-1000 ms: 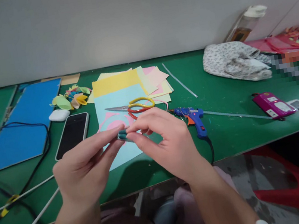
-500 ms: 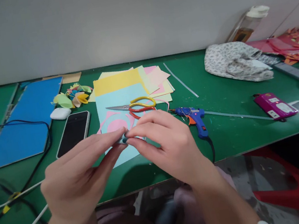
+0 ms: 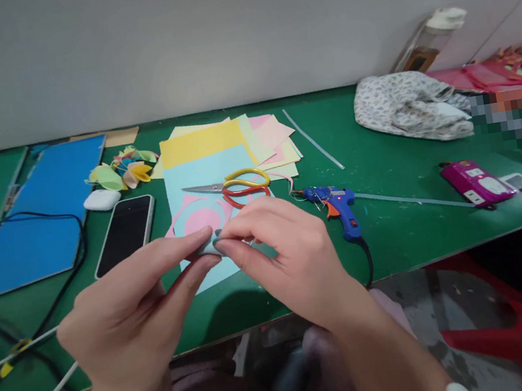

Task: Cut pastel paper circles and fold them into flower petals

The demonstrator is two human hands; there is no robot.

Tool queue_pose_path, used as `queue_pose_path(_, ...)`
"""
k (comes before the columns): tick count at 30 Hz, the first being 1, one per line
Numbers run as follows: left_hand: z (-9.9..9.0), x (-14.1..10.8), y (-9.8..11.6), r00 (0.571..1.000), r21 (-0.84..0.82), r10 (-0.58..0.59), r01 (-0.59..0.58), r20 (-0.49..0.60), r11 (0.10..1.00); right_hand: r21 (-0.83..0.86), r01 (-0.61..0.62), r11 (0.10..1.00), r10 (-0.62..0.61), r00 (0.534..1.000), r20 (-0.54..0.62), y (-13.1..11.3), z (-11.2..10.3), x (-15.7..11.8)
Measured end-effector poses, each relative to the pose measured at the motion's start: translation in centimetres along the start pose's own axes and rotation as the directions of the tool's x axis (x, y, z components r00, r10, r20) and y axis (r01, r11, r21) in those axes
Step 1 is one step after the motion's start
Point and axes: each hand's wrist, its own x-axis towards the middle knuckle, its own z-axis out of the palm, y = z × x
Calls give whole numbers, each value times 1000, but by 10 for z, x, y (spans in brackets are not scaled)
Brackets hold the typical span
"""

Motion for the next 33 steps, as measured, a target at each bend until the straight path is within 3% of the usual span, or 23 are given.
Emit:
queue_pose_path(3, -2, 4, -2, 1000, -46, -11, 12, 22, 999, 33, -3, 999, 3, 1000, -13, -1, 1, -1)
queue_pose_path(9, -2, 6, -1, 987, -99, -151, 155, 45, 983, 119, 9, 993, -3, 999, -48, -1, 1, -2)
queue_pose_path(13, -1, 4, 2, 998, -87, -60, 60, 5, 994, 112, 28, 993, -23, 999, -45, -2, 1, -2)
queue_pose_path(20, -6, -1, 2, 999, -7, 33, -33, 34, 999, 182, 39, 983, -27, 998, -65, -4, 1, -3)
queue_pose_path(26, -3, -4, 7, 988, 36, 133, -130, -82, 991, 193, 111, 975, -96, 992, -83, -3, -1, -2)
queue_pose_path(33, -3, -4, 8, 990, -25, 115, -117, -86, 993, 165, 118, 979, -107, 992, -71, -9, -4, -2)
